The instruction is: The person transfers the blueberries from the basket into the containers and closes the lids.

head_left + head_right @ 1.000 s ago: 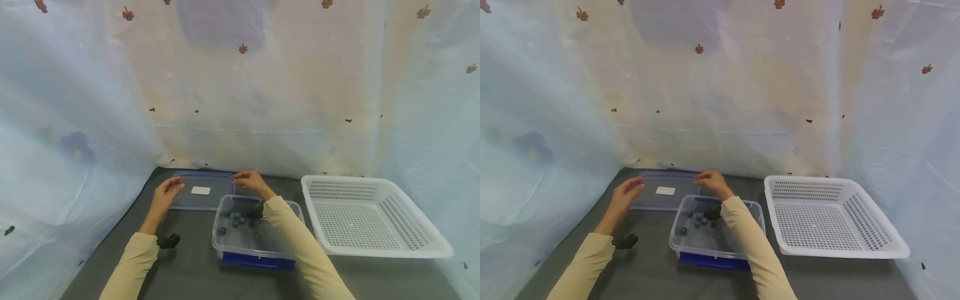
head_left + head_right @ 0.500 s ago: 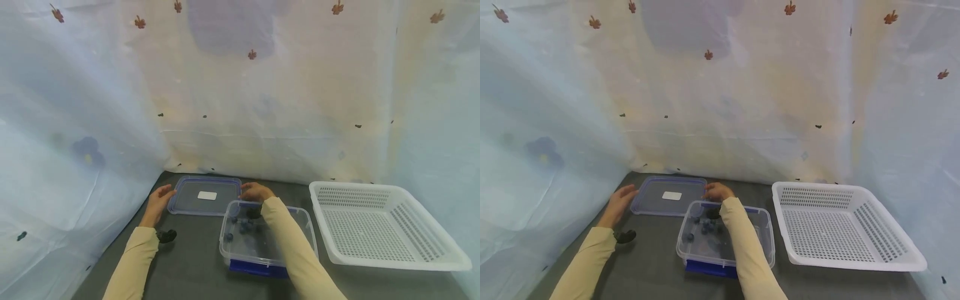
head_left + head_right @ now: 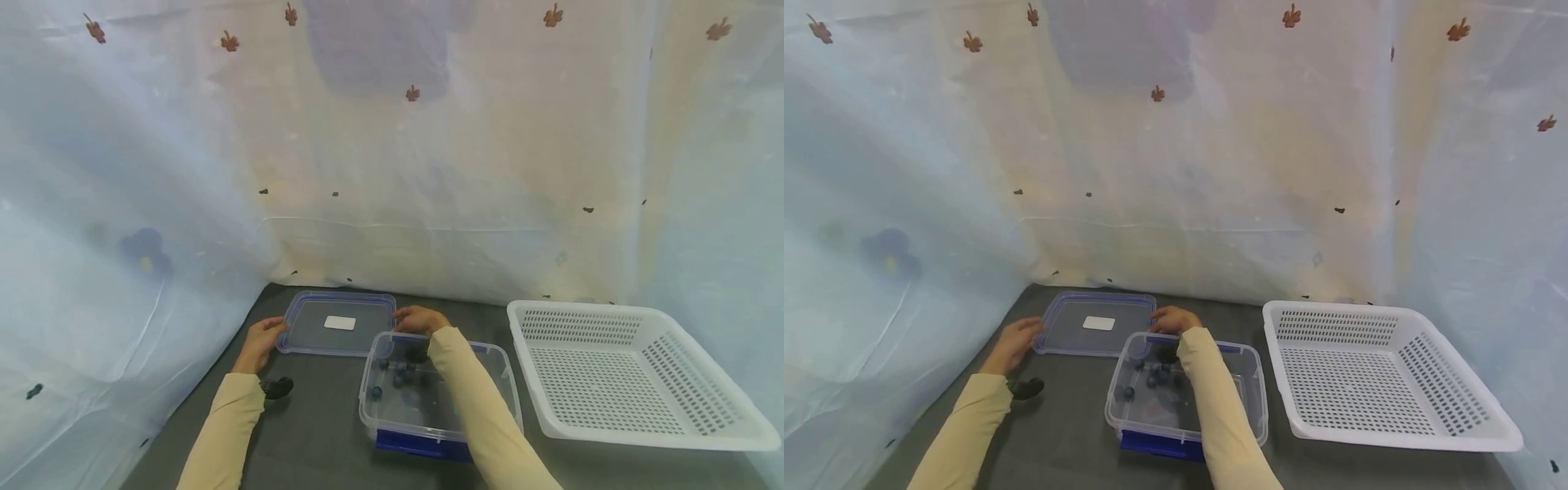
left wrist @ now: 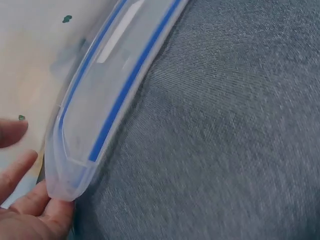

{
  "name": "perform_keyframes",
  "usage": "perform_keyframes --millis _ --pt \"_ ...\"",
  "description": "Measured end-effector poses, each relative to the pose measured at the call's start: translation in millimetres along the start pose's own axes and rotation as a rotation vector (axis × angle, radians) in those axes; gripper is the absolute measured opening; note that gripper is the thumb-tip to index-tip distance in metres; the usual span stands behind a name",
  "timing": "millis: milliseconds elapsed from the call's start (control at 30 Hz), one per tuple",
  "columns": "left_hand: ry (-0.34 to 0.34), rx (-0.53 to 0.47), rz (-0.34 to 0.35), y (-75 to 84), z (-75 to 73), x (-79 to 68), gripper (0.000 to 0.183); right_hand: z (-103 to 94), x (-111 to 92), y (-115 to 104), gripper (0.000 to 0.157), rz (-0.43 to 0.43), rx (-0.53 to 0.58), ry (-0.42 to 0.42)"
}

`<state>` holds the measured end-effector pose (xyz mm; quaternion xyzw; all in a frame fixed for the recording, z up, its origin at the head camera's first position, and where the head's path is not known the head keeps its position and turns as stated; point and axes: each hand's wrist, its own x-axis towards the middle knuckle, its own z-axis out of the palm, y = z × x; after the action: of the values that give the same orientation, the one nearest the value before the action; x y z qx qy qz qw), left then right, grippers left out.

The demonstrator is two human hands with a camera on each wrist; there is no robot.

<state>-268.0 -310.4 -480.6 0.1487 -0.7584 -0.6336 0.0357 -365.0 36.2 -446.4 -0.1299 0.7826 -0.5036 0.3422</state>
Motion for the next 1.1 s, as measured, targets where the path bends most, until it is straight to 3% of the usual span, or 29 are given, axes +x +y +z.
perform_keyframes --millis 333,667,1100 --pt "-0.002 -0.047 -0.055 -4.4 2.2 5.7 0.049 -0.1 -3.8 1.2 0.053 -0.078 0.038 0.075" --pt "-0.034 -0.119 0.01 1.6 -3.8 12.0 0.047 -2.2 -6.7 -1.0 0.06 -0.093 0.071 0.129" --pt "-0.049 -0.179 0.006 18.3 -13.0 5.6 0.051 0.5 -1.3 -12.3 0.06 -0.11 0.275 0.209"
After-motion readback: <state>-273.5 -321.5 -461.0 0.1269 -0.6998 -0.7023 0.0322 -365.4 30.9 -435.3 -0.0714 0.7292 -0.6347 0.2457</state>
